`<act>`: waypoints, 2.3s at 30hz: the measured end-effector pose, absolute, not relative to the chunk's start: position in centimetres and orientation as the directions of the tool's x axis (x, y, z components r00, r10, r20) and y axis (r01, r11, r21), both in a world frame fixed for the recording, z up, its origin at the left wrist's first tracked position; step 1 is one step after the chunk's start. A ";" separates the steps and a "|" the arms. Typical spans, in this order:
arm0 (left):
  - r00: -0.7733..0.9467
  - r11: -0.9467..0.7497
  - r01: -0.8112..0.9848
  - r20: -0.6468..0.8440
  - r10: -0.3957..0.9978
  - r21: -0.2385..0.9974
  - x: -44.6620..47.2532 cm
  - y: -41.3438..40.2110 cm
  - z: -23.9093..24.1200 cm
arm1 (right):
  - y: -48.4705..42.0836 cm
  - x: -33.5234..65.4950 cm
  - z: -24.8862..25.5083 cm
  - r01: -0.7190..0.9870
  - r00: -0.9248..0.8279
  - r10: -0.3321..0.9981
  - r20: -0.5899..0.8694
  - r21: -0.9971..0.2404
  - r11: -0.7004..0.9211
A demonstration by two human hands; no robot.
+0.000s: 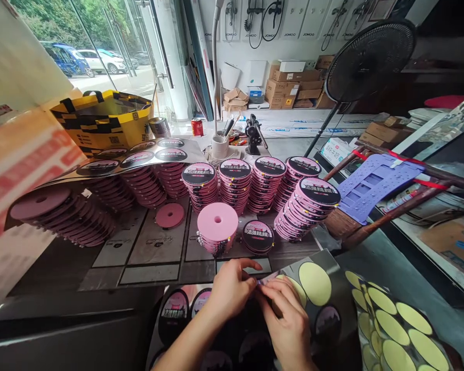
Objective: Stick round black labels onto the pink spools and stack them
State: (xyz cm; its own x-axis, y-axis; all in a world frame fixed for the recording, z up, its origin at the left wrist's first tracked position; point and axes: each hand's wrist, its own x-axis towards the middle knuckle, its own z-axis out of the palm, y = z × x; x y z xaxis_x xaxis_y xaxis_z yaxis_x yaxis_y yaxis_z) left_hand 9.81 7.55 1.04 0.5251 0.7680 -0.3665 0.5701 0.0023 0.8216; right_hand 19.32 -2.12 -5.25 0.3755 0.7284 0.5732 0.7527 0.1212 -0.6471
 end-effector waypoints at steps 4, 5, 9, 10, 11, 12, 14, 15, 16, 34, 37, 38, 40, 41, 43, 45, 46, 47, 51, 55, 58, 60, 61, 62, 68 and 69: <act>0.512 0.004 0.577 -0.366 0.777 0.816 9.8 7.4 0.9 | -2.3 19.3 -5.1 0.782 0.346 0.702 0.622 -0.605 0.151; 0.507 0.007 0.579 -0.367 0.780 0.815 9.8 7.4 0.9 | -2.3 19.3 -5.0 0.792 0.331 0.700 0.633 -0.589 0.159; 0.494 0.026 0.582 -0.379 0.782 0.812 9.8 7.6 0.8 | -2.6 19.6 -4.9 0.841 0.239 0.703 0.670 -0.505 0.196; 0.493 0.031 0.582 -0.383 0.781 0.812 9.8 7.7 0.8 | -2.6 19.7 -4.9 0.848 0.222 0.706 0.672 -0.491 0.200; 0.493 0.034 0.581 -0.386 0.780 0.813 9.8 7.7 0.8 | -2.6 19.9 -4.9 0.852 0.216 0.710 0.671 -0.484 0.198; 0.493 0.038 0.580 -0.388 0.779 0.814 9.8 7.8 0.8 | -2.6 20.0 -4.9 0.855 0.217 0.712 0.667 -0.482 0.191; 0.493 0.047 0.575 -0.392 0.777 0.817 9.8 7.8 0.8 | -2.7 20.1 -4.9 0.857 0.242 0.712 0.659 -0.489 0.161; 0.493 0.053 0.572 -0.394 0.776 0.819 9.7 7.8 0.8 | -2.7 20.2 -4.9 0.856 0.262 0.712 0.652 -0.497 0.141; 0.491 0.059 0.570 -0.398 0.775 0.819 9.7 7.8 0.7 | -2.7 20.2 -4.8 0.854 0.280 0.710 0.646 -0.505 0.123; 0.475 0.109 0.554 -0.421 0.772 0.825 9.7 7.8 0.5 | -3.4 19.5 -6.1 0.793 0.402 0.707 0.582 -0.607 0.049; 0.528 0.103 0.526 -0.418 0.739 0.844 9.6 7.8 0.7 | -3.4 19.1 -6.4 0.707 0.497 0.716 0.490 -0.707 -0.006; 0.551 0.102 0.512 -0.417 0.723 0.853 9.5 7.8 0.7 | -3.4 19.1 -6.4 0.689 0.509 0.722 0.468 -0.725 -0.016; 0.598 0.105 0.485 -0.417 0.684 0.868 9.5 7.9 0.6 | -3.3 19.1 -6.4 0.674 0.515 0.732 0.446 -0.739 -0.024; 0.620 0.110 0.472 -0.418 0.664 0.875 9.5 7.9 0.6 | -3.3 19.1 -6.3 0.669 0.519 0.732 0.441 -0.743 -0.026; 0.655 0.129 0.447 -0.422 0.627 0.885 9.5 8.0 0.4 | -3.2 19.2 -6.1 0.653 0.534 0.730 0.428 -0.757 -0.034; 0.681 0.157 0.417 -0.422 0.598 0.895 9.5 8.0 0.3 | -3.2 19.2 -5.9 0.636 0.550 0.722 0.419 -0.771 -0.038; 0.691 0.172 0.402 -0.421 0.588 0.899 9.5 7.9 0.2 | -3.2 19.2 -5.9 0.629 0.557 0.719 0.416 -0.776 -0.038; 0.699 0.186 0.388 -0.420 0.579 0.903 9.5 7.9 0.2 | -3.1 19.2 -5.9 0.626 0.561 0.715 0.416 -0.779 -0.038; 0.707 0.235 0.358 -0.427 0.564 0.904 9.4 7.8 0.3 | -3.2 19.0 -5.9 0.632 0.558 0.709 0.431 -0.774 -0.027; 0.689 0.283 0.355 -0.453 0.565 0.891 9.6 7.8 0.3 | -3.4 18.9 -5.9 0.663 0.522 0.703 0.483 -0.749 0.022; 0.672 0.302 0.371 -0.478 0.566 0.878 9.7 7.9 0.3 | -3.5 19.0 -6.0 0.687 0.484 0.703 0.521 -0.724 0.063; 0.664 0.302 0.384 -0.488 0.566 0.872 9.7 7.9 0.2 | -3.5 19.1 -5.9 0.699 0.467 0.701 0.539 -0.710 0.080; 0.662 0.298 0.390 -0.490 0.567 0.871 9.7 7.9 0.2 | -3.5 19.1 -5.9 0.705 0.461 0.697 0.549 -0.704 0.088; 0.661 0.292 0.395 -0.490 0.567 0.871 9.7 7.9 0.2 | -3.4 19.1 -5.9 0.710 0.456 0.693 0.558 -0.698 0.095; 0.665 0.220 0.424 -0.467 0.583 0.879 9.7 8.1 -0.3 | -3.3 19.0 -5.7 0.737 0.430 0.682 0.591 -0.666 0.112; 0.666 0.205 0.429 -0.461 0.586 0.880 9.7 8.1 -0.3 | -3.3 19.0 -5.6 0.740 0.429 0.686 0.587 -0.664 0.106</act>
State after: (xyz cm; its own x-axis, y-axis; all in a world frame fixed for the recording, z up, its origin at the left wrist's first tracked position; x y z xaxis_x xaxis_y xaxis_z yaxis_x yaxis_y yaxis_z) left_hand 9.71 8.13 -0.28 0.6663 0.5862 -0.4609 0.4288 0.2045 0.8799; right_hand 18.98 -3.29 -5.61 0.4292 0.6861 0.5874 0.7398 0.1060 -0.6644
